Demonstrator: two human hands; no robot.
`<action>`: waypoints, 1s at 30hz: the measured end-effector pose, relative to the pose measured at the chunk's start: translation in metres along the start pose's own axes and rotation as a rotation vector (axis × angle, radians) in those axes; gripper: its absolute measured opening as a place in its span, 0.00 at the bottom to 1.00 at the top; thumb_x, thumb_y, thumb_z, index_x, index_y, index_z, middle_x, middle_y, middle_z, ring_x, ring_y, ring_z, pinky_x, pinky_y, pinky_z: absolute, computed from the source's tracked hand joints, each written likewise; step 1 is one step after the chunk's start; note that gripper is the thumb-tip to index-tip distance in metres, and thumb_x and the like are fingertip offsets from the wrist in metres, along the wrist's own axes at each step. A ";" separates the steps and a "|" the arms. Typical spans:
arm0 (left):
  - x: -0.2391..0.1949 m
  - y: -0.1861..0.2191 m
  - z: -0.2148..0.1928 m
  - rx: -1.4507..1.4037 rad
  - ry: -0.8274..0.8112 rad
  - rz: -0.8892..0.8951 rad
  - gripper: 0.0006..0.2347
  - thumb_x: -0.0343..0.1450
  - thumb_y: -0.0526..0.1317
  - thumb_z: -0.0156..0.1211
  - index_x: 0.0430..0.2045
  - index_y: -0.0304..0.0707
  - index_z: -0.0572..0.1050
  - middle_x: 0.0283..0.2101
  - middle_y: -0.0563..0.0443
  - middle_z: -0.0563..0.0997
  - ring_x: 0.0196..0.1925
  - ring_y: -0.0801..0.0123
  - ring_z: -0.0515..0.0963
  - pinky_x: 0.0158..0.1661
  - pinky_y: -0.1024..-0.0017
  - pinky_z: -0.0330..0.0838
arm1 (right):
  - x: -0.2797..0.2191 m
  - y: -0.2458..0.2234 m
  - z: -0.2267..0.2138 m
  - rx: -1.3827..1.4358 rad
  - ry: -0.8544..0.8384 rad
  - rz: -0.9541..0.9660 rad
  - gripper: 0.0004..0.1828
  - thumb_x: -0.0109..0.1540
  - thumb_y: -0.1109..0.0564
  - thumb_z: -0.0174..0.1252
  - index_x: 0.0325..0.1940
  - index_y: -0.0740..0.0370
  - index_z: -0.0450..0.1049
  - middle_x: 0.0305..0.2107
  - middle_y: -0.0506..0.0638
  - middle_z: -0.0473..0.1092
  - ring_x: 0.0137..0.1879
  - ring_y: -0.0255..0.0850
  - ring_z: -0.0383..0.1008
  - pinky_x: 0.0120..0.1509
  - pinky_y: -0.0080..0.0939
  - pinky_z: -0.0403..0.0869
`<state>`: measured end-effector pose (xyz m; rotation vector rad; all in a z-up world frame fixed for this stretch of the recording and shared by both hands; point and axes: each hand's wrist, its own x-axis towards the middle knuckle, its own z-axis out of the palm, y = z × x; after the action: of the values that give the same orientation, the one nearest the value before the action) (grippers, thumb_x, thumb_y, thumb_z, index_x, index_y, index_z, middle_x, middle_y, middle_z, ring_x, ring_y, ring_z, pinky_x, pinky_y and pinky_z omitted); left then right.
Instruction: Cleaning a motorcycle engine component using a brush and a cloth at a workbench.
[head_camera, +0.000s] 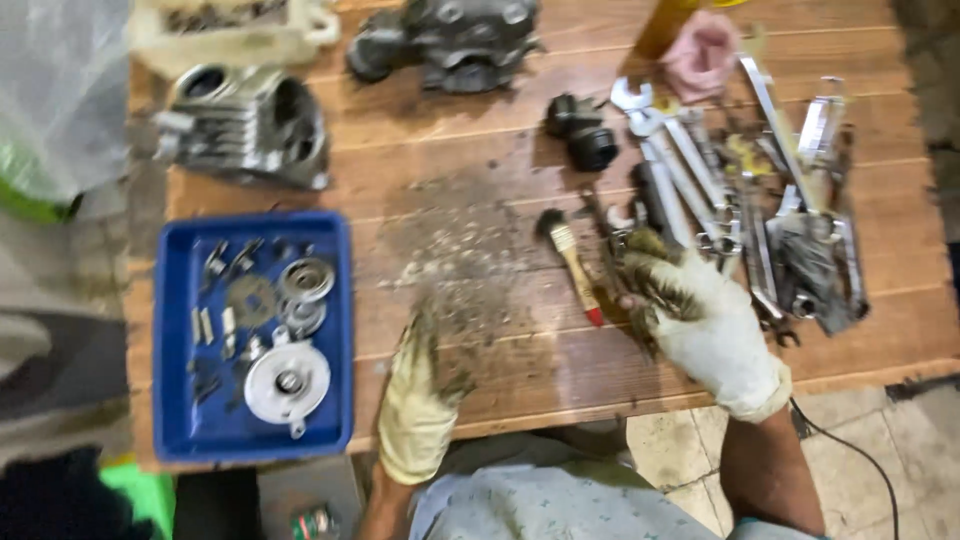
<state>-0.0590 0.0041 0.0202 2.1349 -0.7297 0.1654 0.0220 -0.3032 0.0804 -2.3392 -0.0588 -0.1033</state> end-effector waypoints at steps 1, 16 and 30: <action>0.000 0.008 -0.009 0.002 0.005 -0.013 0.31 0.74 0.50 0.52 0.70 0.33 0.55 0.72 0.37 0.64 0.74 0.47 0.66 0.74 0.56 0.58 | 0.002 0.008 -0.012 -0.043 0.030 -0.085 0.23 0.57 0.63 0.68 0.57 0.58 0.79 0.61 0.56 0.72 0.66 0.44 0.73 0.76 0.39 0.67; 0.006 -0.079 0.022 0.196 0.136 -0.235 0.29 0.69 0.37 0.63 0.66 0.33 0.63 0.69 0.35 0.68 0.70 0.46 0.70 0.70 0.59 0.62 | 0.221 0.097 -0.081 -0.382 0.073 0.525 0.23 0.64 0.62 0.55 0.65 0.56 0.73 0.49 0.60 0.62 0.52 0.55 0.67 0.53 0.54 0.77; 0.027 -0.072 0.008 0.102 0.106 -0.105 0.28 0.69 0.34 0.65 0.65 0.29 0.64 0.67 0.36 0.70 0.69 0.47 0.72 0.69 0.59 0.65 | 0.143 0.135 -0.101 0.805 0.514 0.050 0.03 0.71 0.58 0.58 0.47 0.51 0.71 0.41 0.41 0.72 0.49 0.32 0.74 0.58 0.32 0.77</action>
<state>0.0021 0.0193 -0.0248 2.2369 -0.5563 0.2620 0.1681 -0.4680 0.0672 -1.4581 0.1819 -0.5445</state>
